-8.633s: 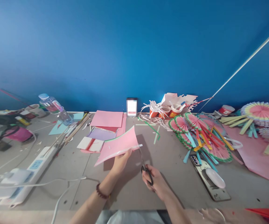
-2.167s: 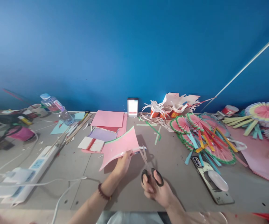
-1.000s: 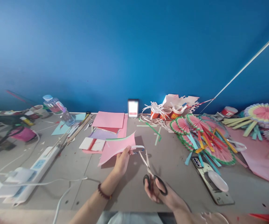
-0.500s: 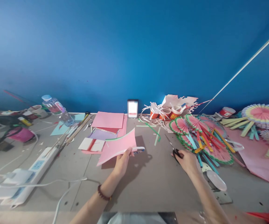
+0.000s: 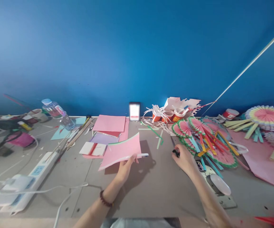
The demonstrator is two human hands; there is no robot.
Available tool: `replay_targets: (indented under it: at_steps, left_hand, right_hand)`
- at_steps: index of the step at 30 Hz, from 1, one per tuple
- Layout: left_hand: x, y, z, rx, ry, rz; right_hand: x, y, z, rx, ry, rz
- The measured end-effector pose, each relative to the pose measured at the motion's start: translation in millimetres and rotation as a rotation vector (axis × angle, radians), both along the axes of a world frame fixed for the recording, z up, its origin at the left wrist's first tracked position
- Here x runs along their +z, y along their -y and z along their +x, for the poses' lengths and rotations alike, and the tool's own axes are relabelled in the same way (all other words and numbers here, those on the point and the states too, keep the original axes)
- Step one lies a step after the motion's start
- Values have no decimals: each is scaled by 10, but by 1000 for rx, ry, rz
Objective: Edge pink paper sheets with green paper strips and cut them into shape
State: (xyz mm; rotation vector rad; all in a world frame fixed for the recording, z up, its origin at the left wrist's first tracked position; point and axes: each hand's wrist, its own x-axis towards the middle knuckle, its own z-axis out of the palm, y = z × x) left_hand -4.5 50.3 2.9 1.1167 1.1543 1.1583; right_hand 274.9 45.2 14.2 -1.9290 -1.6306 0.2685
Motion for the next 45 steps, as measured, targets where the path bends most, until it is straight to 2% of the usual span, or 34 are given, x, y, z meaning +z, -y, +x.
replay_targets:
  at_steps: [2,5,7,9,12,16,21,28,30,32,34,36,40,43,45]
  left_hand:
    - [-8,12,-2,-7,-30,-1]
    - [-16,32,1,-15,-32,-38]
    - [-15,40,2,-41,-25,-55]
    - [-4,41,3,-71,-31,-53]
    - [39,43,9,-100,-27,-62]
    - [109,62,28,-132,3,-89]
    - [152,99,47,-194,15,-72]
    - [245,186,73,-344,-5,-86]
    - [238,178,55,-310,-1,-100]
    - [203,140,12,-189,23,-98]
    - [158,92,-42,-66,26,-46]
    - [117,67,-80,-49,-39,-1]
    - [58,121,-50,-237,-193,-46]
    - [28,177,26,-385,-221,-29]
    - [22,184,69,-458,-229,-17]
  right_hand:
    - [185,53,-241,183,-181,-53]
    - [425,88,-585,486,-528,-332]
    - [502,70,-737,584,-647,-459]
    - [504,36,-815,626,-713,-511]
    - [425,3,-852,625,-798,-555]
    - [315,21,-868,551,-867,-618]
    - [237,57,-840,431,-899,-573]
    - [226,60,-758,501,-826,-493]
    - [252,35,-681,514,-826,-517]
    - [286,-3,-542,483,-854,-508]
    - [326,-47,-360,418,-901,-432]
    - [370,-94,-191,348,-916,-321]
    - [498,-226,-110,291,-788,-167]
    - [632,-396,-313,350,-589,-121]
    - [716,-551,-520,442,-437,-89]
